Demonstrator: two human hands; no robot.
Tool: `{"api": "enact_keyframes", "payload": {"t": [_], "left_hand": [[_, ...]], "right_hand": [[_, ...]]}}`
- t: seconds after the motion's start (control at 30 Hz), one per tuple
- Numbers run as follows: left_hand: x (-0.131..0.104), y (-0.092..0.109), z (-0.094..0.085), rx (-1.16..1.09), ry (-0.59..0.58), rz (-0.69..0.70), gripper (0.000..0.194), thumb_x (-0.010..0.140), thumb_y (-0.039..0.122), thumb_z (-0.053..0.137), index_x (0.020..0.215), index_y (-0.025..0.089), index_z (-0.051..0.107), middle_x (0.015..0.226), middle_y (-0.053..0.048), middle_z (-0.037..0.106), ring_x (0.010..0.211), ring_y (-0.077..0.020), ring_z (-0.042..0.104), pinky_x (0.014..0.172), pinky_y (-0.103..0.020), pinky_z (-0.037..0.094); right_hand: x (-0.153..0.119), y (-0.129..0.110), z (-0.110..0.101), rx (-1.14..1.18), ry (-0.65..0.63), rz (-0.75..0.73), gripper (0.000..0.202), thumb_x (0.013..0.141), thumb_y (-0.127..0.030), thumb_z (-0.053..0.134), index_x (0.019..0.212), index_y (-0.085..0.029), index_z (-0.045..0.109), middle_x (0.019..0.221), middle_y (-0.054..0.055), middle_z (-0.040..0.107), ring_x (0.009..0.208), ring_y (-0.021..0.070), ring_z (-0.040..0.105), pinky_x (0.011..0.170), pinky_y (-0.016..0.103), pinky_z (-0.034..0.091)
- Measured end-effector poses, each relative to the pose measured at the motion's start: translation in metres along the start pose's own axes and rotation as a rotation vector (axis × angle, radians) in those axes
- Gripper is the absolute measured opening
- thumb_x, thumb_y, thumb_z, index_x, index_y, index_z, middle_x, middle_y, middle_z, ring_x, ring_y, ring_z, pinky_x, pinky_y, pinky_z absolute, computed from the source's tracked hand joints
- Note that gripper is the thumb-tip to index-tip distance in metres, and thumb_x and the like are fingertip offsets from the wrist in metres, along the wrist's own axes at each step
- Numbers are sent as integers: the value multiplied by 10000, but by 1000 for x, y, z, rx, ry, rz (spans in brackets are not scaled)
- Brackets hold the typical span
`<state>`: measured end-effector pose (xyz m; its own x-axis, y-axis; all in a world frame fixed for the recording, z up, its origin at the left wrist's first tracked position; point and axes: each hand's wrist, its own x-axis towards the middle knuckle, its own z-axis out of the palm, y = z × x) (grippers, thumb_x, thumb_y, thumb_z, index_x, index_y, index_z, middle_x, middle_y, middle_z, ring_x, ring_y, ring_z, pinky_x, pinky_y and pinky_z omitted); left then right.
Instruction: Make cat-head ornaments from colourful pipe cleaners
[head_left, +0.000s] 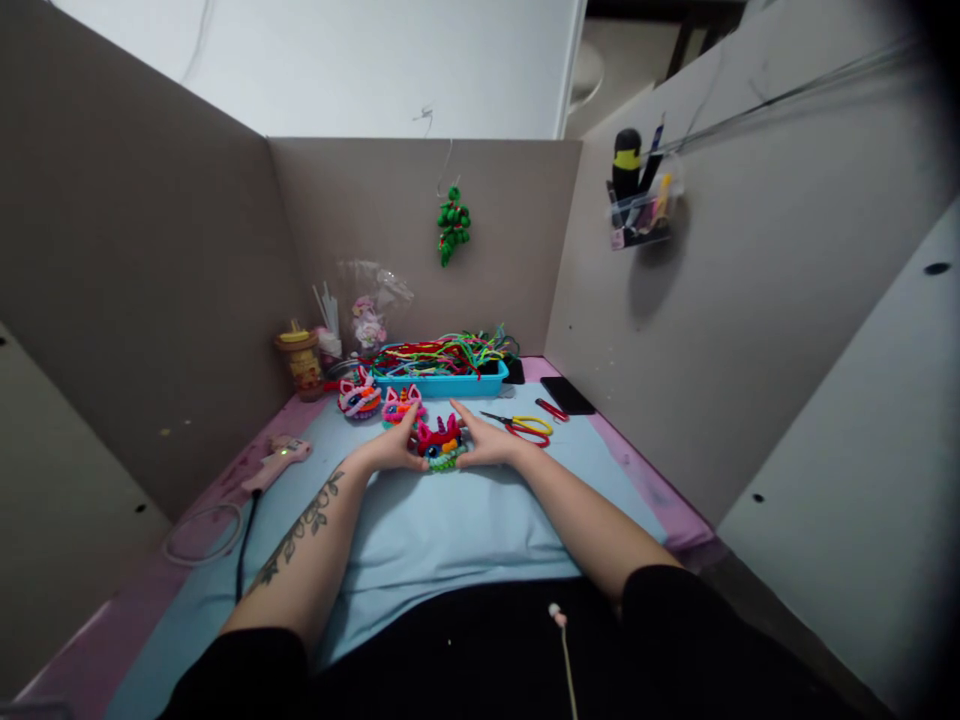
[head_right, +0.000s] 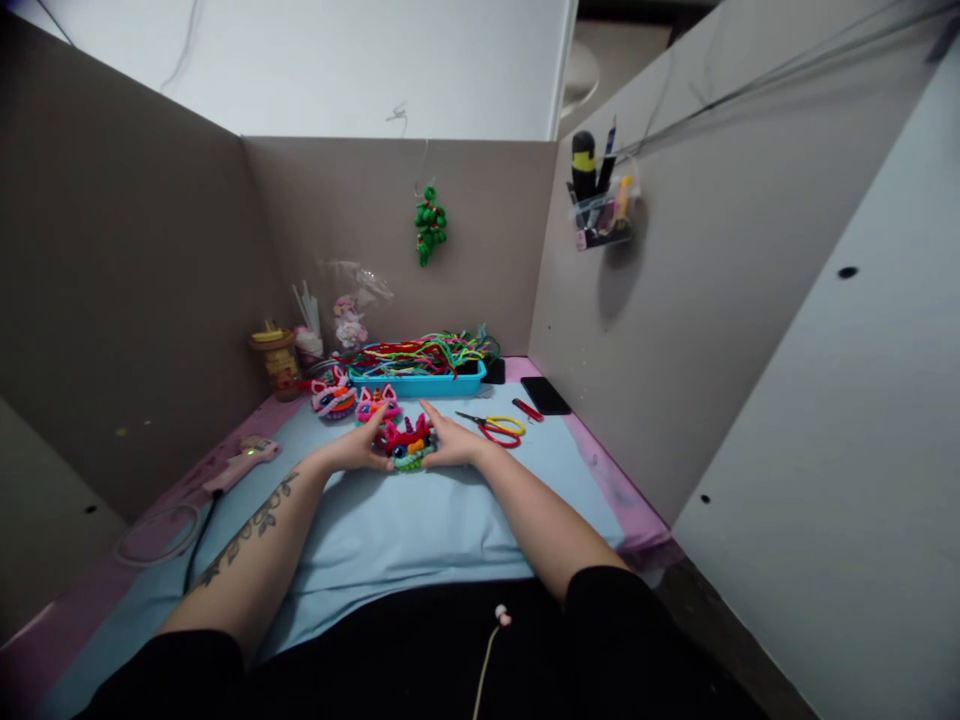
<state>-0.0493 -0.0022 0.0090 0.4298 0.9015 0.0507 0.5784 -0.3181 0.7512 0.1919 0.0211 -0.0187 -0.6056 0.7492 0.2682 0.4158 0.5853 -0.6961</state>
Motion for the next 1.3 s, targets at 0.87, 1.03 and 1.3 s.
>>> {"api": "enact_keyframes", "payload": {"t": [0.87,1.03,1.3], "left_hand": [[3,-5,4,-119,18,62,1335,426,204,789,1443,142,-73,1321,-219,438,1015,-260,564,840,-328,446],[4,-7,4,-207,8,11,1306,506,207,768,1421,235,-163,1317,-205,432,827,-184,603,717,-314,491],[3,0,2,-281,7,-2,1299,536,154,751,1401,217,-216,1150,-157,543,753,-154,592,690,-324,495]], "right_hand": [[7,7,16,145,24,30,1143,517,-340,802,1442,-250,138,1398,115,371,1250,259,409,1038,386,315],[7,2,15,228,85,42,1105,528,-319,799,1436,-245,172,1226,98,522,1119,245,519,941,371,416],[8,0,15,263,70,33,1129,543,-315,794,1435,-297,101,1174,83,496,1049,207,524,804,310,470]]}}
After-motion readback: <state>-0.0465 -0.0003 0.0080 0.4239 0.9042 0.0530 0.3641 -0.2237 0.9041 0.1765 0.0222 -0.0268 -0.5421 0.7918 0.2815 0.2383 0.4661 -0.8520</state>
